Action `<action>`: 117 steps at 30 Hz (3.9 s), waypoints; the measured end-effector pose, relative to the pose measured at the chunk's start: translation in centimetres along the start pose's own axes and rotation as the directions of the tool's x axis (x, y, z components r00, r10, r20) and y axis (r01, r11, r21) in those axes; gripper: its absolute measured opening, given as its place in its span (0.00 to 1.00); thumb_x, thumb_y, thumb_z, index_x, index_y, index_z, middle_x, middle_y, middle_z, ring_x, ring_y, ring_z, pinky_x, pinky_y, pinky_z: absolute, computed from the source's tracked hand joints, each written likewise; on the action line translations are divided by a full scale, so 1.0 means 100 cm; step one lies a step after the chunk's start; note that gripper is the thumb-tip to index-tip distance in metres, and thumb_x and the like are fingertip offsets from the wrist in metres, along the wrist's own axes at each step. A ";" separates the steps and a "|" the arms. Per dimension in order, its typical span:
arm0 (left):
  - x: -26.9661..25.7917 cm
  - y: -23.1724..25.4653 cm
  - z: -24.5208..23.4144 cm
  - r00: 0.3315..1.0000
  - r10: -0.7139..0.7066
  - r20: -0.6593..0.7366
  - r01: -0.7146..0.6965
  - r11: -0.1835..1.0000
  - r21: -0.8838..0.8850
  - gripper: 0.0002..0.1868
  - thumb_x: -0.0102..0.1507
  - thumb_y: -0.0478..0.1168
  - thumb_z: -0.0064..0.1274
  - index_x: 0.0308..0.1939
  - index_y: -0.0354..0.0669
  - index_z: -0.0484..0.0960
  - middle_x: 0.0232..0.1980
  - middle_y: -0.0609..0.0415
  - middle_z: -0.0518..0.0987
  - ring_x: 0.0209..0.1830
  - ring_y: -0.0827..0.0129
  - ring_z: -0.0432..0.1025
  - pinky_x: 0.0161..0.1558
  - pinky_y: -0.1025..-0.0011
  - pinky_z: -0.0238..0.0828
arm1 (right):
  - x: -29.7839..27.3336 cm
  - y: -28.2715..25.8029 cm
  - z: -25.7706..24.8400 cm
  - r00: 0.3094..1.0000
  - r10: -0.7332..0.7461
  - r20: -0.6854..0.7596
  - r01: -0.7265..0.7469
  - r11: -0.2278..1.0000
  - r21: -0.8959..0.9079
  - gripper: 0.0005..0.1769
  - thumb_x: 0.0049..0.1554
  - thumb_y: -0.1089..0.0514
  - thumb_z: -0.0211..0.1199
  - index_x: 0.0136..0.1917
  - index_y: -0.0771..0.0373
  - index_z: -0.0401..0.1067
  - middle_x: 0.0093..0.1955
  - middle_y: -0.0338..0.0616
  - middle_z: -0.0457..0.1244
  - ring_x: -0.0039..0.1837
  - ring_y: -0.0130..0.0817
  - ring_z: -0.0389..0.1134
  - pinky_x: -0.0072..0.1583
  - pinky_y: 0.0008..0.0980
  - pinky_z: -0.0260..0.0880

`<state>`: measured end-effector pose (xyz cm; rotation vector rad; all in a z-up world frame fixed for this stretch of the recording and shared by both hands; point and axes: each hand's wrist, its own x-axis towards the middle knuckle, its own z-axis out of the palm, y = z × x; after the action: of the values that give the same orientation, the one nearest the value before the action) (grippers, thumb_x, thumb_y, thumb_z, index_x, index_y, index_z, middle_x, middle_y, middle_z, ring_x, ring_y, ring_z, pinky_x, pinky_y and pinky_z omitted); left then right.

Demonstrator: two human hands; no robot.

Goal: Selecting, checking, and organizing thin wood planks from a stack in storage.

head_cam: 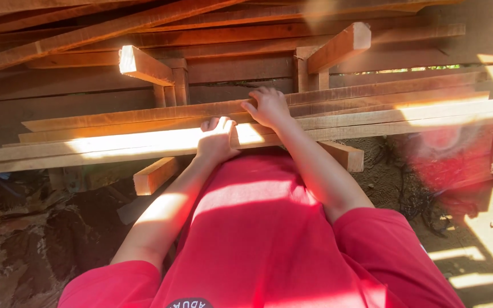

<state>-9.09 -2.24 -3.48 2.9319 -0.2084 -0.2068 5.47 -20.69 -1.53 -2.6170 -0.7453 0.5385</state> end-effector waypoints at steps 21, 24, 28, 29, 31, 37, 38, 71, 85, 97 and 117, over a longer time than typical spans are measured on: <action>0.190 -0.061 -0.139 0.918 -0.269 0.292 0.388 0.762 -0.518 0.26 0.67 0.58 0.52 0.57 0.43 0.81 0.56 0.47 0.83 0.59 0.55 0.76 0.58 0.57 0.73 | 0.112 0.038 -0.064 0.933 0.251 -0.260 -0.117 0.890 0.440 0.15 0.61 0.46 0.65 0.55 0.55 0.79 0.48 0.41 0.70 0.49 0.39 0.71 0.53 0.38 0.73; 0.238 -0.095 -0.169 0.950 -0.266 0.166 0.313 0.826 -0.469 0.22 0.70 0.52 0.50 0.60 0.40 0.79 0.60 0.48 0.80 0.57 0.56 0.75 0.57 0.57 0.73 | 0.149 0.035 -0.112 0.861 0.162 -0.482 0.027 0.932 0.362 0.13 0.63 0.52 0.64 0.55 0.61 0.76 0.54 0.42 0.67 0.53 0.37 0.68 0.54 0.35 0.70; 0.288 -0.159 -0.163 0.959 -0.212 -0.190 0.148 0.942 -0.303 0.16 0.70 0.48 0.56 0.53 0.40 0.81 0.53 0.49 0.82 0.51 0.52 0.76 0.50 0.54 0.73 | 0.195 0.041 -0.153 0.777 0.093 -0.623 0.044 0.978 0.202 0.13 0.64 0.51 0.65 0.59 0.57 0.73 0.60 0.37 0.65 0.62 0.40 0.64 0.60 0.37 0.70; 0.295 -0.167 -0.169 0.959 -0.209 -0.193 0.145 0.942 -0.303 0.16 0.70 0.48 0.56 0.53 0.40 0.81 0.53 0.49 0.82 0.51 0.52 0.76 0.50 0.54 0.73 | 0.204 0.043 -0.161 0.775 0.092 -0.626 0.044 0.979 0.200 0.13 0.64 0.51 0.65 0.59 0.57 0.73 0.60 0.37 0.65 0.62 0.40 0.64 0.60 0.37 0.70; 0.307 -0.182 -0.181 0.940 -0.171 -0.294 0.143 0.983 -0.114 0.15 0.72 0.47 0.56 0.57 0.43 0.81 0.55 0.51 0.80 0.51 0.50 0.74 0.48 0.53 0.74 | 0.220 0.047 -0.175 0.768 0.022 -0.641 0.029 0.997 0.069 0.15 0.64 0.50 0.67 0.61 0.55 0.72 0.63 0.38 0.63 0.64 0.43 0.65 0.61 0.43 0.70; 0.329 -0.194 -0.192 0.937 -0.073 -0.342 0.059 0.997 -0.051 0.11 0.72 0.44 0.57 0.54 0.43 0.84 0.52 0.54 0.82 0.45 0.56 0.77 0.50 0.56 0.71 | 0.247 0.059 -0.202 0.817 -0.115 -0.564 0.005 0.981 -0.193 0.13 0.63 0.50 0.68 0.57 0.57 0.75 0.58 0.41 0.68 0.59 0.46 0.66 0.56 0.47 0.67; 0.328 -0.192 -0.182 0.940 -0.079 -0.331 0.064 0.996 -0.055 0.11 0.72 0.44 0.57 0.54 0.43 0.84 0.52 0.54 0.82 0.45 0.56 0.77 0.50 0.56 0.71 | 0.244 0.060 -0.198 0.825 -0.111 -0.555 0.005 0.982 -0.189 0.13 0.63 0.50 0.68 0.57 0.57 0.75 0.58 0.41 0.68 0.59 0.46 0.66 0.56 0.47 0.67; 0.257 -0.150 -0.308 0.995 -0.029 0.098 0.027 0.999 0.025 0.17 0.63 0.53 0.61 0.50 0.48 0.82 0.36 0.55 0.84 0.32 0.53 0.78 0.40 0.55 0.75 | 0.157 0.011 -0.286 0.973 -0.228 -0.039 0.214 0.951 -0.221 0.29 0.55 0.42 0.74 0.59 0.64 0.74 0.46 0.53 0.72 0.41 0.55 0.72 0.45 0.48 0.73; 0.114 -0.051 -0.329 0.936 0.299 0.186 -0.269 0.948 -0.172 0.20 0.66 0.62 0.53 0.37 0.53 0.69 0.31 0.48 0.76 0.35 0.45 0.78 0.38 0.50 0.74 | 0.003 -0.081 -0.323 0.919 -0.093 0.384 0.127 0.990 -0.064 0.33 0.57 0.27 0.61 0.54 0.58 0.76 0.46 0.53 0.70 0.52 0.61 0.73 0.55 0.60 0.72; 0.099 -0.071 -0.214 0.961 0.265 0.078 -0.265 0.964 -0.008 0.27 0.72 0.63 0.44 0.62 0.47 0.77 0.51 0.55 0.78 0.51 0.63 0.75 0.53 0.65 0.71 | 0.012 -0.008 -0.218 0.963 -0.174 0.204 0.214 0.957 -0.196 0.33 0.60 0.27 0.60 0.57 0.58 0.73 0.49 0.42 0.66 0.56 0.45 0.72 0.53 0.45 0.74; 0.142 -0.073 -0.049 0.843 -0.031 0.537 0.067 0.997 -0.047 0.30 0.70 0.52 0.50 0.76 0.57 0.66 0.66 0.55 0.75 0.67 0.55 0.70 0.68 0.56 0.64 | 0.087 0.051 -0.038 0.783 0.173 0.598 0.005 0.959 -0.283 0.38 0.61 0.39 0.62 0.81 0.46 0.57 0.71 0.51 0.63 0.66 0.56 0.69 0.62 0.59 0.73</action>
<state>6.46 3.56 -2.01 2.7414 -0.1977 -1.0266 16.16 -20.78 -2.68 -2.7295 -0.9439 1.4724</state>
